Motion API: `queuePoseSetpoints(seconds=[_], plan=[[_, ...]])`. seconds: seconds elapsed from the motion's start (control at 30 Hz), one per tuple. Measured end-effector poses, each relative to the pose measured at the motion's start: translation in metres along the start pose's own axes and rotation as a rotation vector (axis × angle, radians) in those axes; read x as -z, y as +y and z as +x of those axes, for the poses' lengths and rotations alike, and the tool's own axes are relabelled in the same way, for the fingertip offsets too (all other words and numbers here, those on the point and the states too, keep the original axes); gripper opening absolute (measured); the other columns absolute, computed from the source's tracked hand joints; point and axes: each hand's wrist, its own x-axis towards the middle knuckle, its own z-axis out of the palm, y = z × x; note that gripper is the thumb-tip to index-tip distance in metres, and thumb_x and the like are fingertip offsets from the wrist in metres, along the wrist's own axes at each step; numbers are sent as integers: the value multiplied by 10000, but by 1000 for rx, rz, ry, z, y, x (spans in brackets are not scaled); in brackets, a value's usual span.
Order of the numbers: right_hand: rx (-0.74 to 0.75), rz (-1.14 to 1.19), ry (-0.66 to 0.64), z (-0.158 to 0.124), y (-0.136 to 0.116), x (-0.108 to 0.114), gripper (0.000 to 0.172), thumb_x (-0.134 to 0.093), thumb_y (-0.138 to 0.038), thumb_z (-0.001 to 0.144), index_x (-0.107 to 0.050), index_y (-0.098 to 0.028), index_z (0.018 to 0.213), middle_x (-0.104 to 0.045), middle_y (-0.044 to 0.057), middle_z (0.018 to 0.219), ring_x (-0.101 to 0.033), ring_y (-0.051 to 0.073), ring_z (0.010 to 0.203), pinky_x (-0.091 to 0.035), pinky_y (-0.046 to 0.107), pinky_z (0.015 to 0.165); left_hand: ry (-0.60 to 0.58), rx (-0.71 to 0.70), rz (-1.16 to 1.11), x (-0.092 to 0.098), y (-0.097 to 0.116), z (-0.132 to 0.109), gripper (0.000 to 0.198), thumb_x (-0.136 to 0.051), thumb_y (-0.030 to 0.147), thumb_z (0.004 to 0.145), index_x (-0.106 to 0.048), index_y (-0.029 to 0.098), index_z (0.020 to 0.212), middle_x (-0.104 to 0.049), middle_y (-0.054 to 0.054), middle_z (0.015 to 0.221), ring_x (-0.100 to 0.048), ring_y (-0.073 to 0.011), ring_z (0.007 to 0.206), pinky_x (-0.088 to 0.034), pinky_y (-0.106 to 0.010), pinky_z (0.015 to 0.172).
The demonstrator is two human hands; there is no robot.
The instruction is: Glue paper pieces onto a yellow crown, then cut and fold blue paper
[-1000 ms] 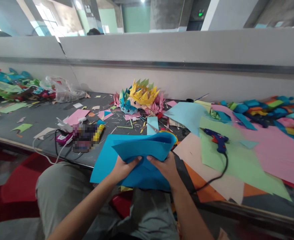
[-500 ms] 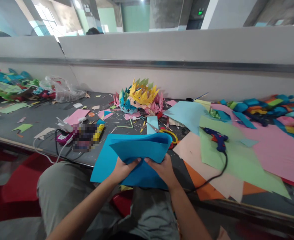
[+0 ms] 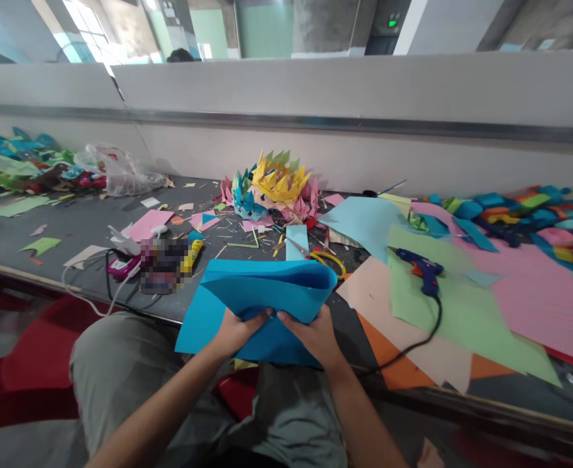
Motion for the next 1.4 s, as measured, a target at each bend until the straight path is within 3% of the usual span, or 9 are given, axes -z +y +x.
queuePoseSetpoints(seconds=[0.3, 0.43, 0.53, 0.57, 0.67, 0.77, 0.87, 1.03, 1.4], plan=[[6, -28, 3, -3, -6, 8, 492, -729, -415, 614, -617, -164, 1022, -697, 114, 980, -655, 296, 857, -563, 392, 681, -36, 27, -37, 3, 8, -6, 330, -646, 342, 738, -665, 166, 1017, -692, -85, 1026, -642, -262, 935, -509, -395, 844], [374, -117, 186, 5, -41, 31, 560, -665, -383, 711, -478, -232, 1217, -628, 94, 1102, -627, 250, 918, -543, 389, 717, -99, 72, -21, 7, 25, -8, 268, -633, 330, 751, -677, 167, 959, -707, -73, 953, -648, -251, 872, -529, -364, 759], [715, -353, 346, 7, -91, 41, 429, -674, -227, 723, -561, -297, 1131, -602, 49, 1087, -590, 227, 950, -501, 399, 798, -123, 39, 162, 14, 40, -8, 183, -599, 316, 771, -682, 153, 762, -705, -50, 783, -635, -215, 714, -514, -303, 624], [837, -450, 343, 7, -109, 42, 385, -673, -205, 724, -596, -309, 1086, -630, 35, 1009, -595, 229, 927, -491, 407, 812, -127, -2, 252, 16, 46, -8, 194, -585, 311, 780, -671, 154, 705, -690, -37, 715, -616, -195, 654, -492, -279, 584], [935, -739, 118, 4, -152, 37, 361, -648, -247, 764, -585, -328, 1111, -658, 22, 1033, -607, 225, 944, -482, 387, 841, -154, -144, 503, 24, 65, -8, 193, -544, 274, 802, -664, 167, 695, -648, -3, 624, -570, -152, 569, -424, -234, 536], [867, -781, -84, 4, -168, 30, 250, -612, -341, 797, -623, -291, 1042, -686, 14, 1005, -631, 217, 928, -495, 364, 830, -185, -187, 688, 30, 84, -8, 172, -514, 235, 805, -679, 189, 798, -657, 0, 671, -576, -151, 604, -395, -226, 556], [707, -673, -169, 6, -165, 28, 163, -615, -328, 797, -657, -246, 931, -714, 0, 880, -662, 169, 812, -524, 269, 717, -227, -134, 844, 37, 99, -10, 189, -496, 243, 808, -678, 200, 839, -649, 1, 662, -557, -144, 581, -364, -227, 549], [523, -544, -196, 6, -152, 30, 104, -609, -305, 801, -685, -239, 777, -719, -20, 754, -665, 128, 676, -516, 184, 594, -338, -9, 947, 45, 105, -13, 228, -480, 323, 826, -656, 180, 806, -603, -1, 612, -485, -129, 524, -288, -236, 506], [398, -503, -215, 14, -135, 32, 118, -627, -323, 780, -726, -260, 779, -732, -19, 780, -677, 152, 687, -533, 201, 582, -511, 149, 792, 47, 95, -13, 175, -509, 271, 781, -564, 152, 665, -470, 44, 577, -382, -94, 526, -281, -225, 515]])
